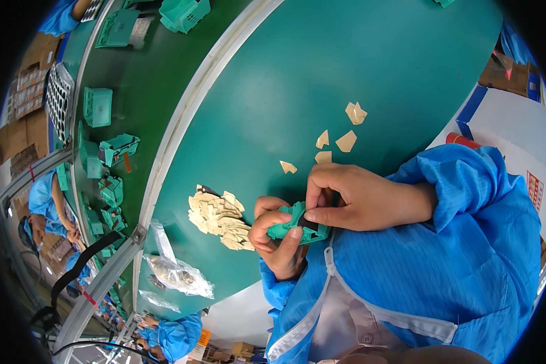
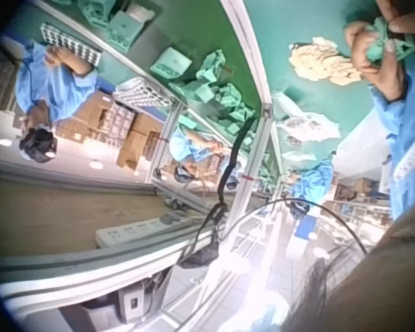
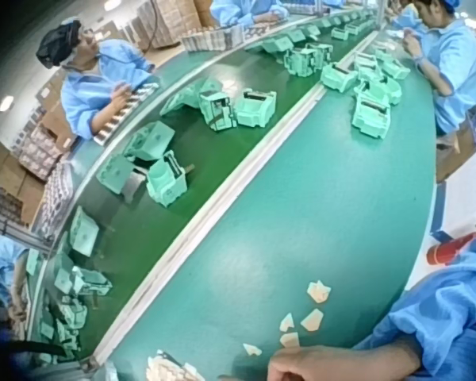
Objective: The person assembles small electronic components by hand, placing them into green plastic housing units on an assembly line.
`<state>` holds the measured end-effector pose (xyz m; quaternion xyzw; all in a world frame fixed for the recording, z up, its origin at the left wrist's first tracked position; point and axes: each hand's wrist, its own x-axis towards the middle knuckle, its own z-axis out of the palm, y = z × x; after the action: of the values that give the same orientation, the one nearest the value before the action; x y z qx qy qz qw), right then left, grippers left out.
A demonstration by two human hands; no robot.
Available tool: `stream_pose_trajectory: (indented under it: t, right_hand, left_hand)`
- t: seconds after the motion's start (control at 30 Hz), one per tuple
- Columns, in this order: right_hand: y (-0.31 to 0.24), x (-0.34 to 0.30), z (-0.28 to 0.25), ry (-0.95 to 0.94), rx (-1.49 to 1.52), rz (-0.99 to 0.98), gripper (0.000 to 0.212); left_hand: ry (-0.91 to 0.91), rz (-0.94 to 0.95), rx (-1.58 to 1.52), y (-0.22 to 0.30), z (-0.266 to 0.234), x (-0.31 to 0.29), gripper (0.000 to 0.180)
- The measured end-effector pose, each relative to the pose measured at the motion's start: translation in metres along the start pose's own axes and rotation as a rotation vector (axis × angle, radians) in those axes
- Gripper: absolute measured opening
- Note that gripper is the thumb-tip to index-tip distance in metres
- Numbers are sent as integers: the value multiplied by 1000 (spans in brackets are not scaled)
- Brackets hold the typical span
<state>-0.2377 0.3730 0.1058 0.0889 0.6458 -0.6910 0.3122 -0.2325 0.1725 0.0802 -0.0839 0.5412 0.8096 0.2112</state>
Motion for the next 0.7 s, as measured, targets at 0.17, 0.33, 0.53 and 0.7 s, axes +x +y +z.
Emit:
stream_pose_trajectory:
  t: [0.17,0.33,0.53,0.7]
  right_hand:
    - [16,3,-3,-18,114,-2,28]
    - [-4,6,-11,-266,286,215,28]
    - [-20,31,-17,-285,-61,-91,27]
    - [-56,119,-41,-84,-371,-258,31]
  left_hand:
    - [9,-24,-95,-3,3,1,24]
    - [13,-29,-293,-8,0,3,32]
    - [43,307,249,6,-2,17,59]
    - [425,440,602,28,-11,16,66]
